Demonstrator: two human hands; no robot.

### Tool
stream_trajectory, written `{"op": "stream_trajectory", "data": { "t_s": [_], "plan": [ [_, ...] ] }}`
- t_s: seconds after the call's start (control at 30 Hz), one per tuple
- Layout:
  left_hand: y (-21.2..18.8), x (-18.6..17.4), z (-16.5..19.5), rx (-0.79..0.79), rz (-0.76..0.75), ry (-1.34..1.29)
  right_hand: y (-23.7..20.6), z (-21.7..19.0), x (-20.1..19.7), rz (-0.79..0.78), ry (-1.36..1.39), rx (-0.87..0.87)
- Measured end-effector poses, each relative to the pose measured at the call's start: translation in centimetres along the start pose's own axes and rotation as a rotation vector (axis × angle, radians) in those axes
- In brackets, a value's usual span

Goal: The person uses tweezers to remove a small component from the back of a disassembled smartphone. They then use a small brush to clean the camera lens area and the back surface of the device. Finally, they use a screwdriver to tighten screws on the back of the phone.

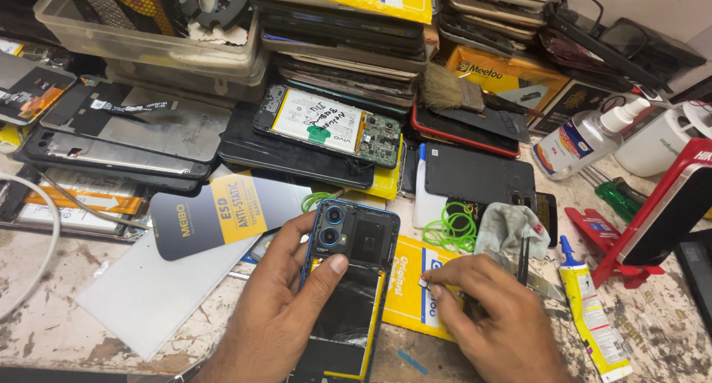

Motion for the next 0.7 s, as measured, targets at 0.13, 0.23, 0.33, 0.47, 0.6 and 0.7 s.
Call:
{"op": "stream_trajectory", "data": {
  "t_s": [0.13, 0.23, 0.33, 0.47, 0.6, 0.7],
  "plan": [
    [0.0, 0.1, 0.0, 0.031, -0.006, -0.005, -0.8, 0.8, -0.1, -0.056, -0.104, -0.086],
    [0.0, 0.0, -0.1, 0.027, 0.002, -0.014, -1.2, 1.5, 0.1, -0.098, -0.204, -0.108],
    [0.1, -0.2, -0.2, 0.007, 0.019, 0.009, -1.4, 1.9, 0.4, -0.129, -0.207, -0.092],
    [0.1, -0.3, -0.3, 0.0, 0.027, 0.037, -1.2, 1.9, 0.3, -0.085, -0.114, -0.066],
    [0.1, -0.2, 0.0, 0.055, 0.009, 0.039, -0.9, 1.6, 0.0, -0.109, -0.103, -0.102],
    [0.1, -0.1, 0.0, 0.019, 0.018, 0.03, -0.7, 1.7, 0.1, -0.15, -0.121, -0.108]
  ]
}}
Point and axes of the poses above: each hand's wrist, its own y-axis towards the middle knuckle, its own x-axis out of the palm, z = x × y, the point moved 5 cm from there along y, towards the middle knuckle, and after that the axes turned 3 degrees about -x, right-handed, at the moved point
